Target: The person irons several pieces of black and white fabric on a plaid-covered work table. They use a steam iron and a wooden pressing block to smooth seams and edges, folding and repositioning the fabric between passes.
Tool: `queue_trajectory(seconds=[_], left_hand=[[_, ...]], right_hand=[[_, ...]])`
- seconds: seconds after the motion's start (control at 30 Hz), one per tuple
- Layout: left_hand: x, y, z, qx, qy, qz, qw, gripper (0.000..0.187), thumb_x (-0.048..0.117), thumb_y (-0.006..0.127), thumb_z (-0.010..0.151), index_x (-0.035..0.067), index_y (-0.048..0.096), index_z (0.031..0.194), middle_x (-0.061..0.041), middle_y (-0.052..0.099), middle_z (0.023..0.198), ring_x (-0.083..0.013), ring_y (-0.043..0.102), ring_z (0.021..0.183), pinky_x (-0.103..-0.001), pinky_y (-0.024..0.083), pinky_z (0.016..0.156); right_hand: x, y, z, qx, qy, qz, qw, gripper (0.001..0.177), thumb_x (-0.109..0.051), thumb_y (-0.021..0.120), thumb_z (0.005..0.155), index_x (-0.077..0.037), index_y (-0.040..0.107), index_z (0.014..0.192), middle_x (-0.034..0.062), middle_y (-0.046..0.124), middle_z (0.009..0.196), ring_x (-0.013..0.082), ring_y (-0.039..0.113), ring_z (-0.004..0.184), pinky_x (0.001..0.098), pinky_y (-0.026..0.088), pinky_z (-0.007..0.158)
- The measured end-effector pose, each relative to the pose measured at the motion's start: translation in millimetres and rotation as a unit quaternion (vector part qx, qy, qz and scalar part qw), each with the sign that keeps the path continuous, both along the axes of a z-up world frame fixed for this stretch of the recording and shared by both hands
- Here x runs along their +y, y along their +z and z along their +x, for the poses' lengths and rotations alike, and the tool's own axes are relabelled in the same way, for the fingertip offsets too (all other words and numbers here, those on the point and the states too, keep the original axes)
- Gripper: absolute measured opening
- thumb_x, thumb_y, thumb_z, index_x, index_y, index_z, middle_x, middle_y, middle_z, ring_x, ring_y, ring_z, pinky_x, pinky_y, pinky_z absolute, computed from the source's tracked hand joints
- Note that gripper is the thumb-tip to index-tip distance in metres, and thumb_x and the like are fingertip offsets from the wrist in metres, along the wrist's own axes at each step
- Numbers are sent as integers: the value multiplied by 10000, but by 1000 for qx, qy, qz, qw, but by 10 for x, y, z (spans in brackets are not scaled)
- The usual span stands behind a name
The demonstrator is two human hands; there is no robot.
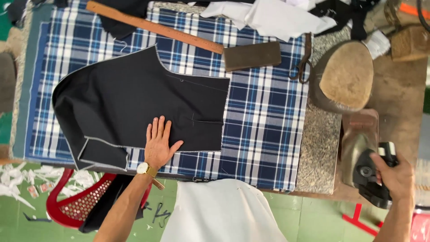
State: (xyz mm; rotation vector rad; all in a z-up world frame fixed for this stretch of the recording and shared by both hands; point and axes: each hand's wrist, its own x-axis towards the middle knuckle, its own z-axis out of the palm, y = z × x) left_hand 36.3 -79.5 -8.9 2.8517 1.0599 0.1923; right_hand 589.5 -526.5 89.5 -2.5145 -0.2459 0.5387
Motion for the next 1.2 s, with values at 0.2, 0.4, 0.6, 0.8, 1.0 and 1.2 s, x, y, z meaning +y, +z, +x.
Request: queue_trajectory(seconds=[0.2, 0.4, 0.6, 0.8, 1.0, 1.2], left_hand=[[16, 14, 0, -14, -7, -2, 1000, 832, 658, 388, 991, 26, 434, 1531, -232, 334, 1648, -424, 276, 1538, -579, 230, 1234], [45, -170, -73, -4, -4, -18, 1000, 859, 695, 446, 981, 57, 389, 1554, -221, 240, 1681, -395, 179, 1562, -558, 89, 1265], [50, -152, -72, -13, -6, -35, 999, 859, 701, 450, 983, 56, 396, 1548, -222, 248, 1673, -398, 175, 1560, -559, 79, 1260], [64, -150, -62, -25, -12, -32, 999, 866, 691, 475, 983, 35, 403, 1544, -244, 258, 1665, -415, 185, 1554, -566, 87, 1252], [71, -139, -71, -38, -17, -40, 998, 844, 668, 504, 984, 34, 409, 1533, -249, 286, 1646, -425, 202, 1543, -587, 85, 1235], [177, 122, 327, -134, -65, -73, 986, 700, 519, 663, 949, 58, 504, 1451, -151, 545, 1488, -349, 396, 1460, -540, 190, 1219]], right_hand=[[945, 527, -1010, 44, 65, -175, 981, 568, -523, 675, 923, -81, 697, 1279, 243, 749, 1145, 406, 691, 1018, 484, 516, 851], [2052, 614, -1887, 48, 150, -154, 975, 694, -578, 668, 903, -44, 672, 1348, 297, 716, 1239, 480, 647, 1198, 586, 509, 997], [3042, 504, -2191, 4, 247, -122, 961, 651, -639, 588, 977, -32, 712, 1174, 260, 751, 1014, 431, 736, 987, 513, 590, 798], [3689, -343, -1469, -110, 228, -24, 967, 537, -580, 641, 1018, -46, 702, 1031, 207, 717, 822, 426, 739, 829, 505, 580, 657], [3617, -313, -1374, -29, 241, -35, 970, 659, -651, 629, 1002, -9, 673, 1147, 220, 697, 897, 437, 718, 886, 548, 553, 690], [3208, 483, -2107, 80, 271, -141, 949, 650, -595, 634, 924, -38, 669, 1257, 285, 714, 1123, 472, 678, 1108, 571, 543, 903]])
